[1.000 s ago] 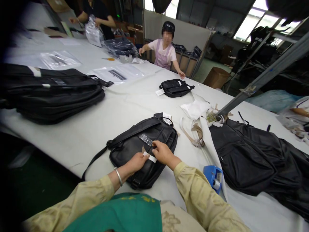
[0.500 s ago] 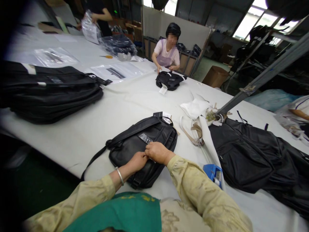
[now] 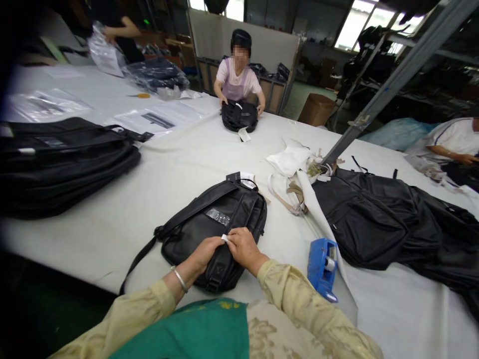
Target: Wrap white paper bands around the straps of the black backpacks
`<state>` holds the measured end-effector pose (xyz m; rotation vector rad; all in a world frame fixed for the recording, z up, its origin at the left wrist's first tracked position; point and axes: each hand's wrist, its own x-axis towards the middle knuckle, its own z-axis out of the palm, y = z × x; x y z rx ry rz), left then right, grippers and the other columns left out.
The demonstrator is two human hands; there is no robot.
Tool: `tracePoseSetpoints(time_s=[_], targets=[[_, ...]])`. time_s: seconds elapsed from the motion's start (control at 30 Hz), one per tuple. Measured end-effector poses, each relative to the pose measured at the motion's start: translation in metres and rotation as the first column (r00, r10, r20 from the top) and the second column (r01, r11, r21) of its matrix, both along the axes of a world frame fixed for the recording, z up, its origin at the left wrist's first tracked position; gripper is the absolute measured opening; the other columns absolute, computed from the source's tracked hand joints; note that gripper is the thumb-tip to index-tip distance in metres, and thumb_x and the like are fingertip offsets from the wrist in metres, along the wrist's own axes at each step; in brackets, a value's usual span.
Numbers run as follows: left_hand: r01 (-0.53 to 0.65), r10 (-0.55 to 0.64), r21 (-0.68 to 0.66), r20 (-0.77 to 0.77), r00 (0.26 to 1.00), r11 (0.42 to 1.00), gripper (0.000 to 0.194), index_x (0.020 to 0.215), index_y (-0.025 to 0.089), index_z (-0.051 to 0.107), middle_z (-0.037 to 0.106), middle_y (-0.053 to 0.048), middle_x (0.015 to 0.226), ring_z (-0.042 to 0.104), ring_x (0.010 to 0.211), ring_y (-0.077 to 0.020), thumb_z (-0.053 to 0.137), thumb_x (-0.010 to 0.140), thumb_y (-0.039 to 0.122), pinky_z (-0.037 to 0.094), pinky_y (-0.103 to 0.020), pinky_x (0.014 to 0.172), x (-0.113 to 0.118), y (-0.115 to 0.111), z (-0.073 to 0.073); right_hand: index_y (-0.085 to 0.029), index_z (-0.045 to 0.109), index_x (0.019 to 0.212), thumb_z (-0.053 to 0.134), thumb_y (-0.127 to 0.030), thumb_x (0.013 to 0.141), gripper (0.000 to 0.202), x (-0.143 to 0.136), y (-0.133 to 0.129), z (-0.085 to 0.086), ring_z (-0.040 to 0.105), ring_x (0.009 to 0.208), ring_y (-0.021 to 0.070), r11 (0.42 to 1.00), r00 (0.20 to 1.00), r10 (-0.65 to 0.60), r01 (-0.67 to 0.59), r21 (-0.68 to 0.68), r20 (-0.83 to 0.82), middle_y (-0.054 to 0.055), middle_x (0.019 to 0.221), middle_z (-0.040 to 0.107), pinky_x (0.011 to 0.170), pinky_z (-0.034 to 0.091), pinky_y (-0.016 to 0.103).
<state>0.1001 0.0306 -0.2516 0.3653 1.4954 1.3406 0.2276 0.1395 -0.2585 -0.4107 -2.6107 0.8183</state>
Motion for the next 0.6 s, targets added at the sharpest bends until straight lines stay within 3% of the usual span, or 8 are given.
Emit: tracePoseSetpoints(time_s=[0.1,0.27,0.37,0.5,0.6], targets=[[-0.066,0.069,-0.041,0.094,0.993,0.997,0.029,0.079,0.011,0.070,0.071,-0.006,0.073,0.060,0.069,-0.0175,0.068,0.071,0.039,0.048,-0.027,0.067,0.005,0.005,-0.001,-0.017,0.071,0.096,0.055,-0.021,0.091,0.017,0.000,-0.005,-0.004,0.057,0.102,0.0213,0.997,0.998,-0.060,0.059,-0.045,-0.022,0.009,0.105,0.067,0.094,0.044,0.038],[-0.040,0.040,-0.134,0.000,0.999,0.990,0.028,0.074,0.011,0.070,0.070,-0.006,0.070,0.062,0.065,-0.0179,0.073,0.067,0.038,0.048,-0.027,0.060,0.009,0.009,-0.008,-0.014,0.069,0.095,0.063,-0.027,0.086,0.017,0.004,-0.007,-0.004,0.055,0.096,0.0224,0.970,0.971,-0.237,0.238,-0.050,0.022,0.011,0.098,0.062,0.091,0.046,0.039],[-0.007,-0.007,-0.168,-0.083,0.996,0.986,0.028,0.077,0.010,0.072,0.072,-0.007,0.072,0.063,0.066,-0.0189,0.070,0.068,0.036,0.048,-0.027,0.059,0.007,0.009,-0.008,-0.016,0.069,0.097,0.061,-0.029,0.088,0.018,0.015,-0.007,-0.004,0.055,0.091,0.0202,0.960,0.967,-0.253,0.255,-0.116,0.028,0.009,0.092,0.059,0.087,0.049,0.036],[0.013,-0.055,-0.230,-0.180,0.982,0.973,0.024,0.076,0.009,0.073,0.073,-0.009,0.071,0.063,0.065,-0.0192,0.069,0.069,0.032,0.047,-0.026,0.057,0.002,0.010,-0.002,-0.020,0.066,0.108,0.062,-0.023,0.084,0.024,0.051,-0.004,-0.001,0.057,0.096,0.0204,0.960,0.970,-0.233,0.218,-0.178,-0.067,0.009,0.101,0.061,0.089,0.050,0.037],[0.023,-0.071,-0.254,-0.184,0.980,0.967,0.023,0.077,0.009,0.073,0.074,-0.010,0.072,0.065,0.066,-0.0204,0.070,0.069,0.030,0.049,-0.027,0.058,-0.002,0.011,0.000,-0.020,0.065,0.104,0.058,-0.023,0.085,0.021,0.097,0.003,0.009,0.060,0.084,0.0182,0.897,0.917,-0.393,0.367,-0.247,-0.064,0.009,0.101,0.064,0.082,0.052,0.035]])
